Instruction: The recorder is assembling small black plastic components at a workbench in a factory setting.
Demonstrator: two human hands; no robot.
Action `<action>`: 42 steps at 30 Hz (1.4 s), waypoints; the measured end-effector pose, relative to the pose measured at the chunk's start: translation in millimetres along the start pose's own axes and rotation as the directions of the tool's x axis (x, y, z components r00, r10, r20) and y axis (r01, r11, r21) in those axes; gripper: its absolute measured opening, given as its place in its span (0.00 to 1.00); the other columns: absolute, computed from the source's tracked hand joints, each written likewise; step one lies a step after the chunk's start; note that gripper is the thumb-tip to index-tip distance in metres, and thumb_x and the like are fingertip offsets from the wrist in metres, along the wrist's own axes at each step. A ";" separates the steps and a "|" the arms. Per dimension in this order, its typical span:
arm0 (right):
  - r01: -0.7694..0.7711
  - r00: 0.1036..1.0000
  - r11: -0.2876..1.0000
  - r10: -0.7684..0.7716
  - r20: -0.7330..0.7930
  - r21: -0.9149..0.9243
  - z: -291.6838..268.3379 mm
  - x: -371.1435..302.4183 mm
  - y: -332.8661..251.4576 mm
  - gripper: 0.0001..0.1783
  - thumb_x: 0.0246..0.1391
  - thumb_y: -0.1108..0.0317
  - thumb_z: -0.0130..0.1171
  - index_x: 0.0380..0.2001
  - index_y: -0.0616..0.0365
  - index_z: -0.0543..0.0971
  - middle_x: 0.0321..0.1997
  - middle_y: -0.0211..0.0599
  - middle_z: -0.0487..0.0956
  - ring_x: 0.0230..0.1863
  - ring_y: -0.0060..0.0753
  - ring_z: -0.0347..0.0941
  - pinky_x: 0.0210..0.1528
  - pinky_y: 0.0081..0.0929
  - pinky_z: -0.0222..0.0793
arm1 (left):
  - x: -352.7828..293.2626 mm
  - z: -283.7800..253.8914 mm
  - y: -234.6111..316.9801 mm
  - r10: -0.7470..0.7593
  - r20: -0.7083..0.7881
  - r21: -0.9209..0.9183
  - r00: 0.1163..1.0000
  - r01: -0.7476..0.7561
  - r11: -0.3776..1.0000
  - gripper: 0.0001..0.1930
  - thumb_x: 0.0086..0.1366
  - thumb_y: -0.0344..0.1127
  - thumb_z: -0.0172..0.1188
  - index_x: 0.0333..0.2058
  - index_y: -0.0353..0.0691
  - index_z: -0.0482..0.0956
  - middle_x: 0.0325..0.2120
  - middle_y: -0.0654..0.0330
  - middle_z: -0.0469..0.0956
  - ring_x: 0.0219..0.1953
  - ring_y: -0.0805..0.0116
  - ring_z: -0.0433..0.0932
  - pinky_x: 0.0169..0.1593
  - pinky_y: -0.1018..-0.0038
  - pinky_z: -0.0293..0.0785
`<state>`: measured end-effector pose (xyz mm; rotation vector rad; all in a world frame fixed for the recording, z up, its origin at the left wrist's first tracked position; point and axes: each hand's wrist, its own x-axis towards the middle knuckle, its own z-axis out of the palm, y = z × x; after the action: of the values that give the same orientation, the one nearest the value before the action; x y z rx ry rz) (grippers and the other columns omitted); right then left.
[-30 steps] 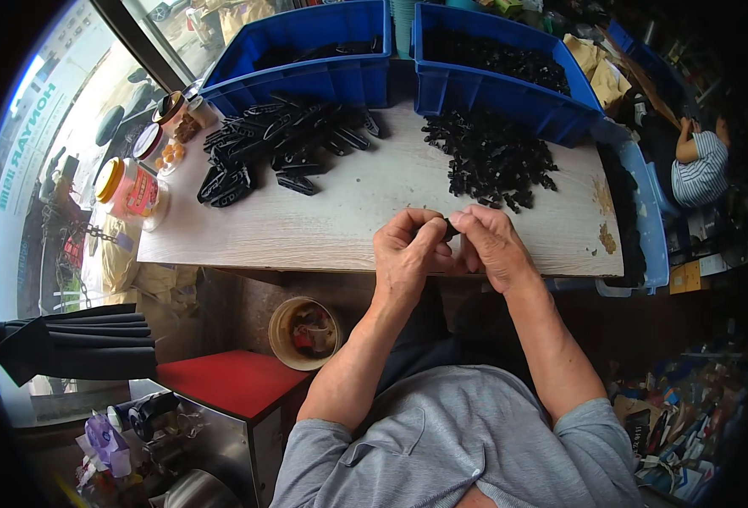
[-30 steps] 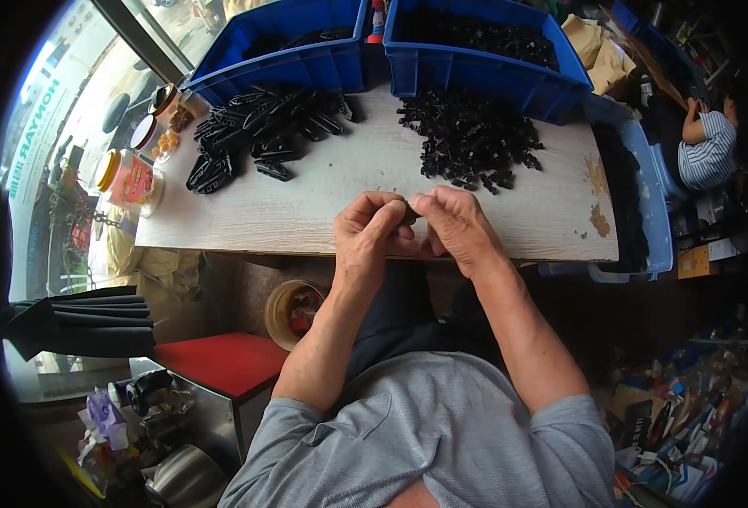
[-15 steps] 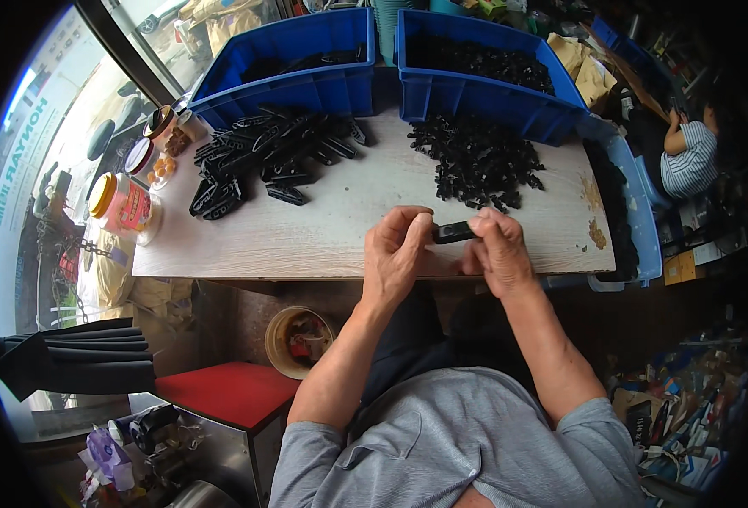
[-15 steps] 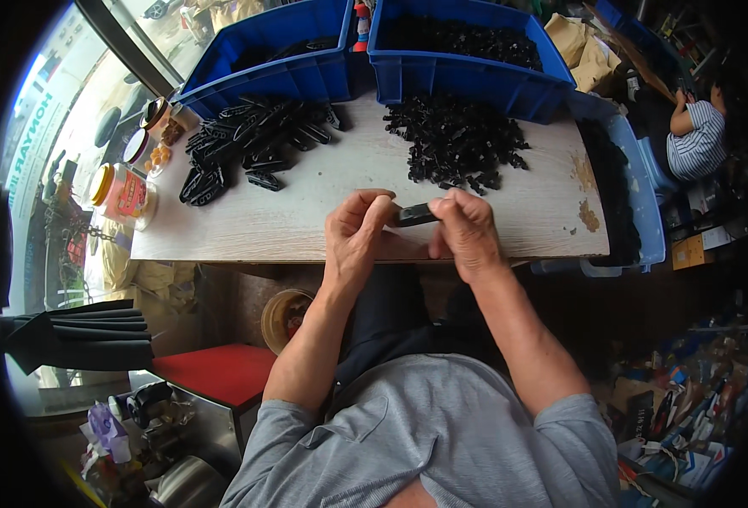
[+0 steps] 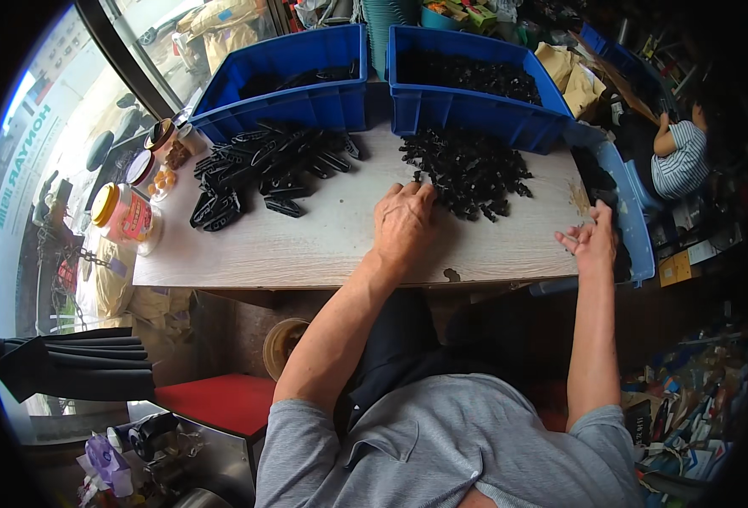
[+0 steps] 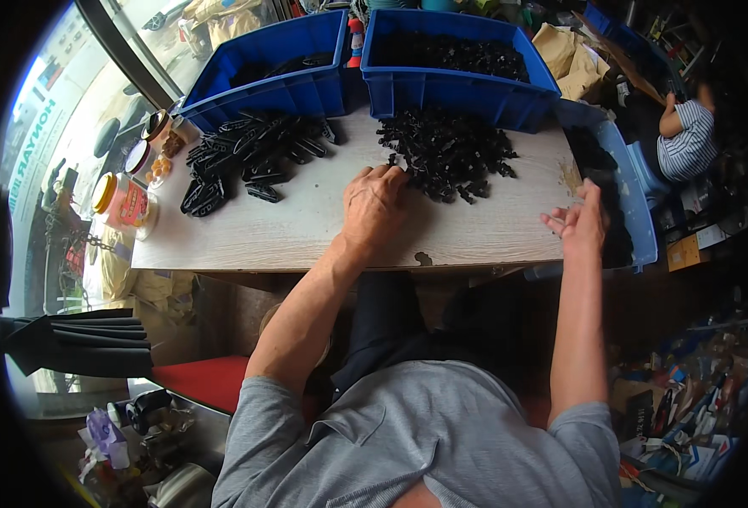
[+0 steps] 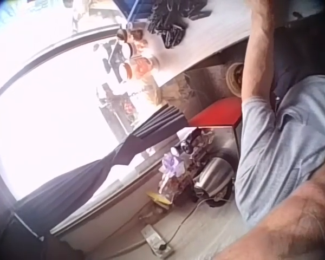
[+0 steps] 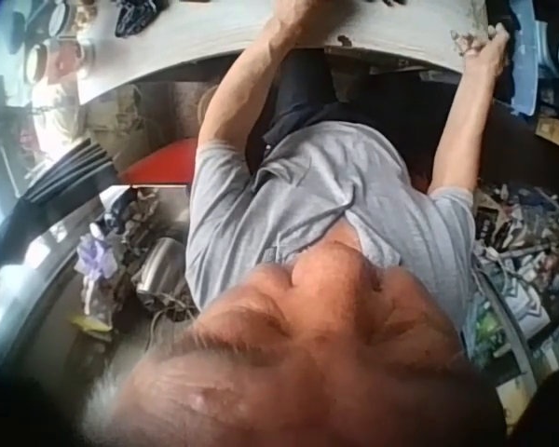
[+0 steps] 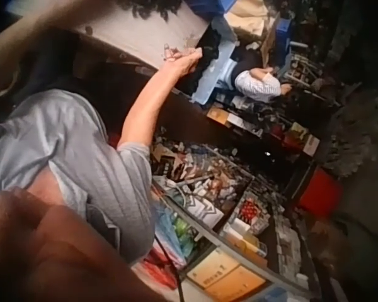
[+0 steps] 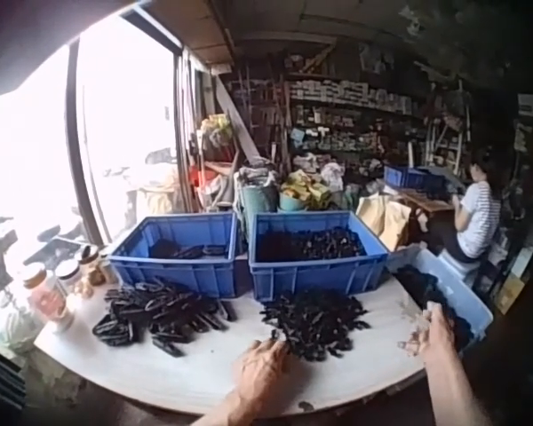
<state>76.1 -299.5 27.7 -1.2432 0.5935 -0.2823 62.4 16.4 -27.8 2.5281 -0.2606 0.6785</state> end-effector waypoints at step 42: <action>0.128 0.698 0.963 0.081 0.711 -0.236 96.3 -90.3 72.7 0.11 0.56 0.61 0.64 0.36 0.57 0.81 0.14 0.20 0.69 0.11 0.12 0.58 0.17 0.13 0.52 | -33.8 -23.1 38.2 -0.423 0.504 -0.863 0.753 0.461 -0.207 0.05 0.63 0.27 0.60 0.36 0.32 0.75 0.28 0.58 0.78 0.29 0.71 0.80 0.35 0.78 0.78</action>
<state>48.4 -153.5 2.3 -1.4967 -0.0822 0.2879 12.2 -2.5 -11.7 0.9292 0.1860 -0.0230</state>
